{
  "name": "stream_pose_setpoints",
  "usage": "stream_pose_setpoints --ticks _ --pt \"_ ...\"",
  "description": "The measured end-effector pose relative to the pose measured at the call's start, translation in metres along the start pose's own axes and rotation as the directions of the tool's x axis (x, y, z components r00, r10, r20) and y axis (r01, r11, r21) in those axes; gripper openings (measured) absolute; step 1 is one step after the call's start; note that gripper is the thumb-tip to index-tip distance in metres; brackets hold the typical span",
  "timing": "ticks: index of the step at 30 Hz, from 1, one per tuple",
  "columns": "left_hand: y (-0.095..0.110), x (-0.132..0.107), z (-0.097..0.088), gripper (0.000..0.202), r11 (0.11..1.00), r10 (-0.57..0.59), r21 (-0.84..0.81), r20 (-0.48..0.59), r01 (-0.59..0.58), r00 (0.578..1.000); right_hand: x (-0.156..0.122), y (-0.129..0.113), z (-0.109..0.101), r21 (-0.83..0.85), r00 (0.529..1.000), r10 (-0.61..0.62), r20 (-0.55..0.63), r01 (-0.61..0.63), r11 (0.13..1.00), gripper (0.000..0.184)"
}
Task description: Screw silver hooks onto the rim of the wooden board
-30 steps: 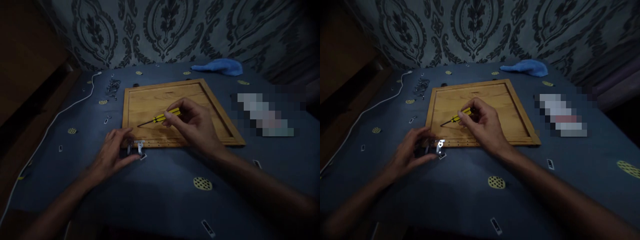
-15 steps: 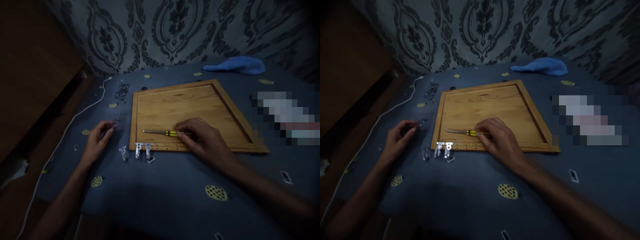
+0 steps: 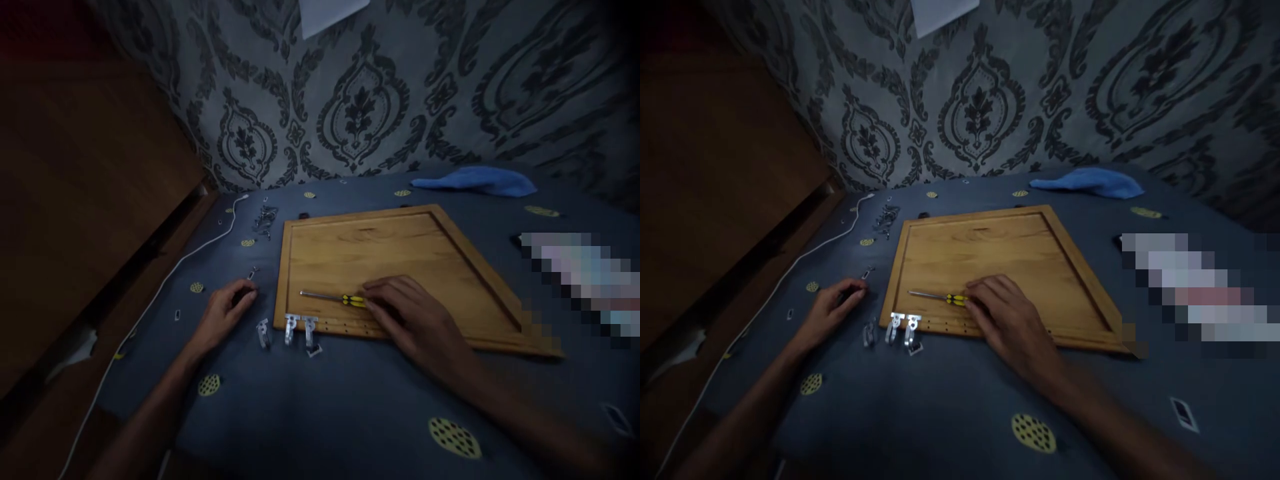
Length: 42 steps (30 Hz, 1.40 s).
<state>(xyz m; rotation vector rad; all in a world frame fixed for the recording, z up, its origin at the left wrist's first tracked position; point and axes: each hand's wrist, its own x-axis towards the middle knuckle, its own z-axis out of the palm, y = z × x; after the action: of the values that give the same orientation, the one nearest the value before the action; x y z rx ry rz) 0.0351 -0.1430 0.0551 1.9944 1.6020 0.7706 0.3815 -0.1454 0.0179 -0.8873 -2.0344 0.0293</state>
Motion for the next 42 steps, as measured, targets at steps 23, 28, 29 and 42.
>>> stream_pose_setpoints --ticks 23,28,29,42 --pt "0.014 -0.059 0.009 0.036 0.876 0.313 0.337 0.145 -0.344 0.939 -0.002 -0.005 0.003 -0.079 0.997 -0.039 0.068 0.045 0.996 0.015" --pt "0.011 -0.059 0.008 0.034 0.895 0.275 0.319 0.157 -0.312 0.949 -0.002 -0.006 0.003 -0.114 0.996 -0.037 0.085 0.047 0.992 0.019" --pt "0.011 -0.060 0.007 0.034 0.906 0.256 0.305 0.159 -0.294 0.954 -0.002 -0.006 0.003 -0.126 0.995 -0.030 0.097 0.042 0.991 0.020" --pt "0.000 -0.066 0.003 0.051 0.990 0.026 0.138 0.113 -0.041 0.993 -0.004 -0.014 -0.001 -0.062 0.986 0.093 0.141 -0.085 0.994 0.023"
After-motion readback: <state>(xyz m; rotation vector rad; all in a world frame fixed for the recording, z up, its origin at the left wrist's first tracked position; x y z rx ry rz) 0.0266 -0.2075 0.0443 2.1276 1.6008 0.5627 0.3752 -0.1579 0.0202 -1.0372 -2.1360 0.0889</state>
